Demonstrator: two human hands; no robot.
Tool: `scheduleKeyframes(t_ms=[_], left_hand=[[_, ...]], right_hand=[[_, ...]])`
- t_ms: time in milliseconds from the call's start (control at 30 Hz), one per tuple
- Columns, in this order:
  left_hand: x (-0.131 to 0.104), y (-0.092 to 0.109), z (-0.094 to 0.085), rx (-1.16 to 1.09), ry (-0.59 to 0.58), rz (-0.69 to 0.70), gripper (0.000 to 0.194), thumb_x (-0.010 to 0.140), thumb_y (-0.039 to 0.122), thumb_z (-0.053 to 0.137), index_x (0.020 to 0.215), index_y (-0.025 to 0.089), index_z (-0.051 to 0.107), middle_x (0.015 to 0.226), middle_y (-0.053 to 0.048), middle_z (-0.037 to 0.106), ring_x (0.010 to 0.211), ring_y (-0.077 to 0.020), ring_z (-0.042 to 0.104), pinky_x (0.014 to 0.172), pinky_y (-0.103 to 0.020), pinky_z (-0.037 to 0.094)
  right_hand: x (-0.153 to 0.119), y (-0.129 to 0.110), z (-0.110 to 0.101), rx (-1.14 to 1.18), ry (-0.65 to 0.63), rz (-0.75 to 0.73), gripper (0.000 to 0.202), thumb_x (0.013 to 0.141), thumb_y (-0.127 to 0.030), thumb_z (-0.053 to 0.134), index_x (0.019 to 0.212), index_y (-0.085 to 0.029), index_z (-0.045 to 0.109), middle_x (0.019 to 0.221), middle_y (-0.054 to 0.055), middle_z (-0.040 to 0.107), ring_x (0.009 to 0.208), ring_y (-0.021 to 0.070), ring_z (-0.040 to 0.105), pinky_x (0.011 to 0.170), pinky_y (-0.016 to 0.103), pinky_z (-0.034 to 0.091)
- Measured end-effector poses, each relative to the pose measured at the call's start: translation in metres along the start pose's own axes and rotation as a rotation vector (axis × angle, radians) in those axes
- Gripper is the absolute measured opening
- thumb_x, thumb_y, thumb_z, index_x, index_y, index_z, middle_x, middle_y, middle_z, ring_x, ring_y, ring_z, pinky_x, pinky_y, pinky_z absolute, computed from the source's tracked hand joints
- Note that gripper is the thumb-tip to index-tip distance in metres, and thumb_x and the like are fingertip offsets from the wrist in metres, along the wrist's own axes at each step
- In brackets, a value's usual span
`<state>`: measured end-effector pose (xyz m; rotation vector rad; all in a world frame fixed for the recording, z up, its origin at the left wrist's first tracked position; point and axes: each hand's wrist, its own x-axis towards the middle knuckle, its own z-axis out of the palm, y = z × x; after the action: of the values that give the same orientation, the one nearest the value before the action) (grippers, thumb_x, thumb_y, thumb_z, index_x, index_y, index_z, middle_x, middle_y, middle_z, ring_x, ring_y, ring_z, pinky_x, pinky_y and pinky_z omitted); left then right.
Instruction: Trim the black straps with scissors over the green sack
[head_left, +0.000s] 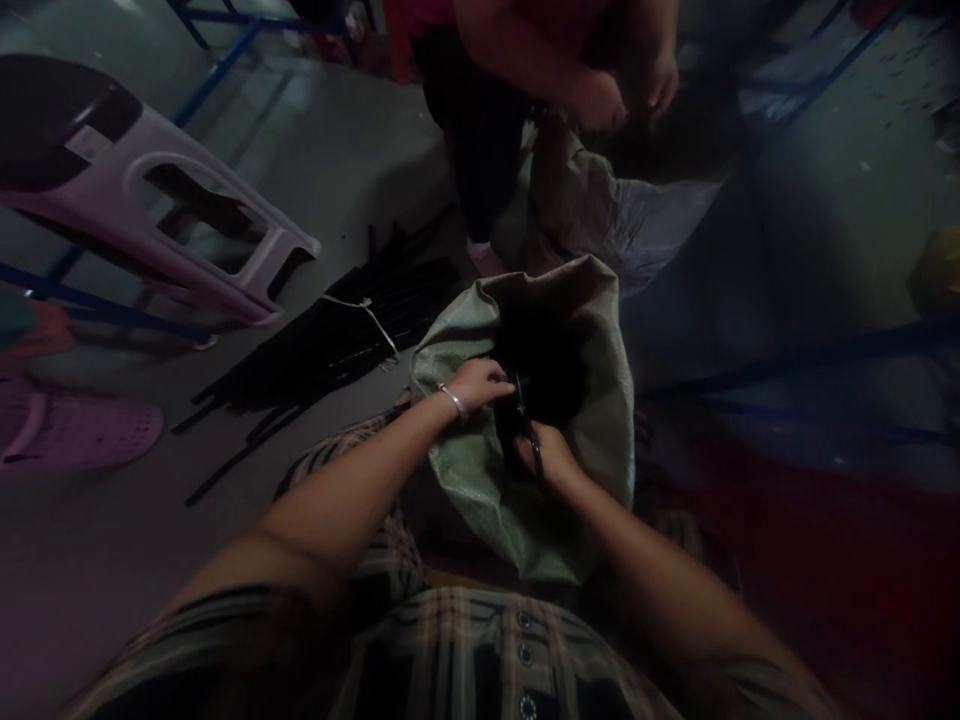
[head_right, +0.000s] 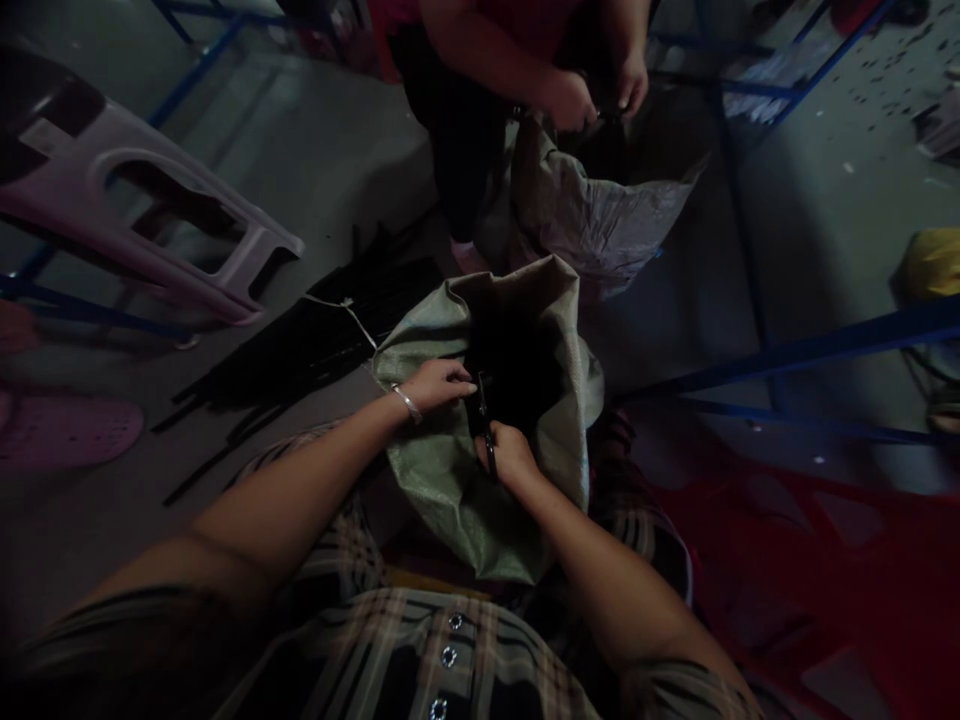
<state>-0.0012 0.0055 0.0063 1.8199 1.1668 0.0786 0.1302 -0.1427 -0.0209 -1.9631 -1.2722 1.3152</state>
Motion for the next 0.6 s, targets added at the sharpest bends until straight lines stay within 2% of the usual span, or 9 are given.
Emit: scheduleKeyframes(t_ms=[100, 233, 600], left_hand=[[-0.001, 0.000, -0.006, 0.090, 0.039, 0.061, 0.021, 0.074, 0.032, 0.064, 0.084, 0.016, 0.070, 0.075, -0.001, 0.068, 0.069, -0.0134, 0.060, 0.062, -0.022, 0.044], [-0.001, 0.001, -0.008, 0.130, 0.026, 0.098, 0.019, 0.076, 0.030, 0.060, 0.084, 0.016, 0.071, 0.075, -0.001, 0.068, 0.073, -0.0138, 0.059, 0.066, -0.022, 0.043], [0.001, -0.001, -0.008, 0.082, 0.005, 0.047, 0.021, 0.076, 0.031, 0.057, 0.078, 0.015, 0.071, 0.066, 0.000, 0.065, 0.061, -0.0112, 0.056, 0.058, -0.021, 0.041]], right_hand=[[-0.002, -0.005, -0.002, 0.110, 0.009, 0.064, 0.021, 0.073, -0.033, 0.050, 0.060, -0.017, 0.052, 0.055, 0.000, 0.055, 0.051, 0.0120, 0.049, 0.047, 0.021, 0.034], [-0.005, -0.012, -0.002, 0.195, 0.029, 0.098, 0.022, 0.071, -0.033, 0.051, 0.055, -0.018, 0.048, 0.049, -0.001, 0.051, 0.046, 0.0107, 0.046, 0.043, 0.021, 0.032], [-0.006, -0.012, 0.002, 0.290, 0.022, 0.104, 0.023, 0.069, -0.032, 0.051, 0.050, -0.019, 0.046, 0.045, -0.003, 0.046, 0.040, 0.0086, 0.042, 0.040, 0.020, 0.031]])
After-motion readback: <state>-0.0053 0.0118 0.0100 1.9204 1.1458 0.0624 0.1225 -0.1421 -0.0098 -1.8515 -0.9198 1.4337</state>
